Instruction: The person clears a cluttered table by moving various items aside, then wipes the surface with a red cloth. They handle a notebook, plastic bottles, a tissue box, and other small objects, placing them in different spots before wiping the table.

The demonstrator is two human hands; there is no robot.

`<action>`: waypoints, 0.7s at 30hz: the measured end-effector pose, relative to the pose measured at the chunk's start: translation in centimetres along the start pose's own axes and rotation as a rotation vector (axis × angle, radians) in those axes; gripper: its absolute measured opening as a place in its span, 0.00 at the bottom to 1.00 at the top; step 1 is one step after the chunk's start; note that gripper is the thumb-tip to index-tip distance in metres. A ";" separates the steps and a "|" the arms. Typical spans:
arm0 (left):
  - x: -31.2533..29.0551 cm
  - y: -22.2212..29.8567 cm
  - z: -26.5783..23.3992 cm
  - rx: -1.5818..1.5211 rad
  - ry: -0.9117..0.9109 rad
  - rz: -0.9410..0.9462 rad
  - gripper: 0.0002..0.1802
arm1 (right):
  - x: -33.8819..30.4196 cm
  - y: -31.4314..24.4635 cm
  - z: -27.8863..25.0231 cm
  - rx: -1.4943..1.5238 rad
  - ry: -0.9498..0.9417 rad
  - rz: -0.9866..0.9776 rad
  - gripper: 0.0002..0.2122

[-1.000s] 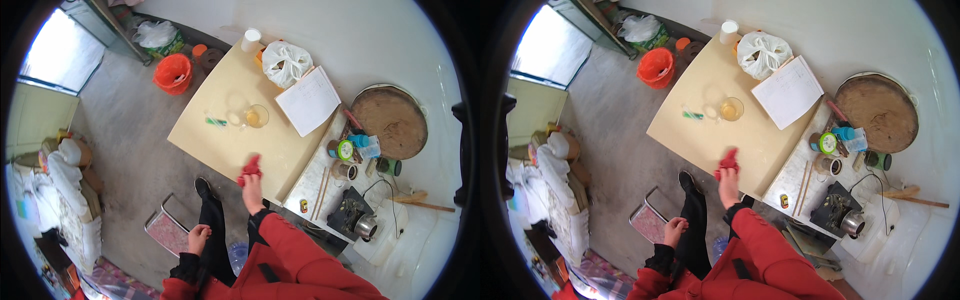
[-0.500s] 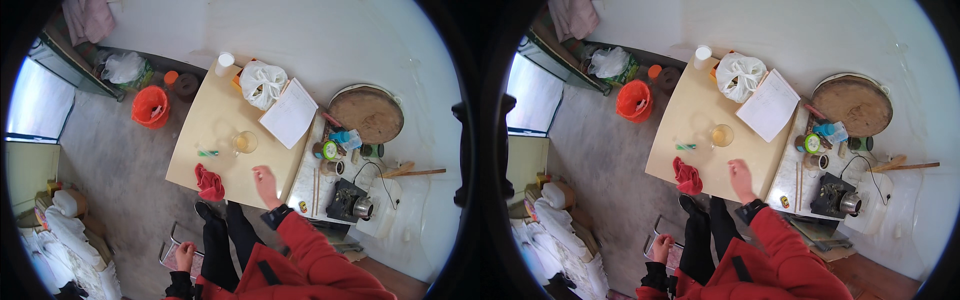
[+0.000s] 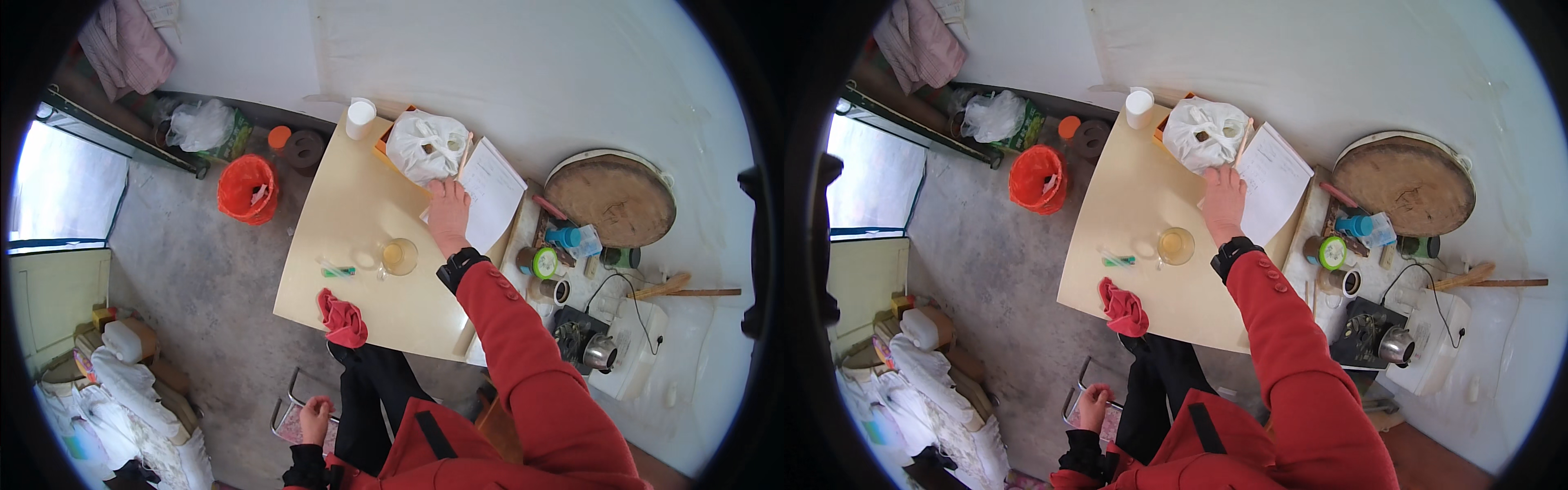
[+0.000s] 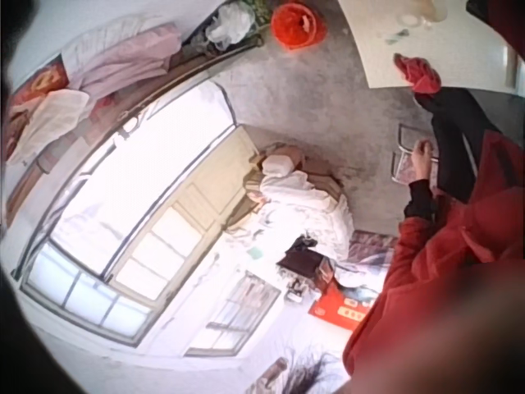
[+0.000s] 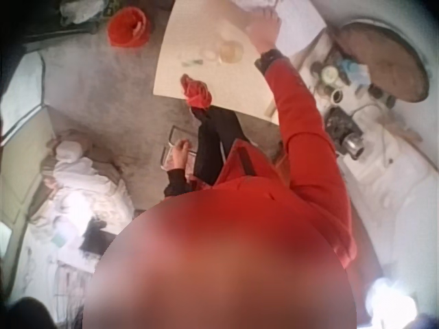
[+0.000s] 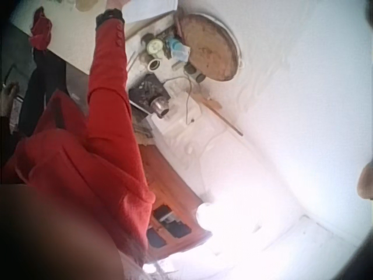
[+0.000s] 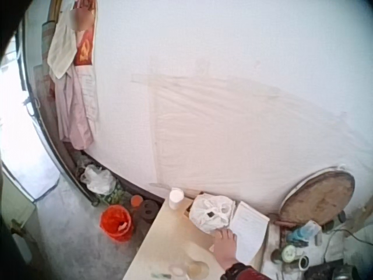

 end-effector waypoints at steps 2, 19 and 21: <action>0.0 0.1 0.4 -0.001 -0.007 -0.005 0.06 | 0.5 0.5 -1.1 -0.029 0.146 -0.002 0.14; 1.0 0.0 1.5 0.041 -0.029 -0.082 0.07 | 5.9 7.8 0.1 0.122 0.115 0.121 0.18; 1.1 0.7 1.8 0.052 -0.033 -0.035 0.07 | 6.3 8.3 0.8 0.117 0.055 0.111 0.17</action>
Point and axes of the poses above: each hand's wrist, its own x-axis towards the middle knuckle, its own z-axis out of the palm, y = z × x, the point moved 9 cm from there along x, towards the middle knuckle, and after that the axes turned 3 degrees about -z, right-handed, at the moved point
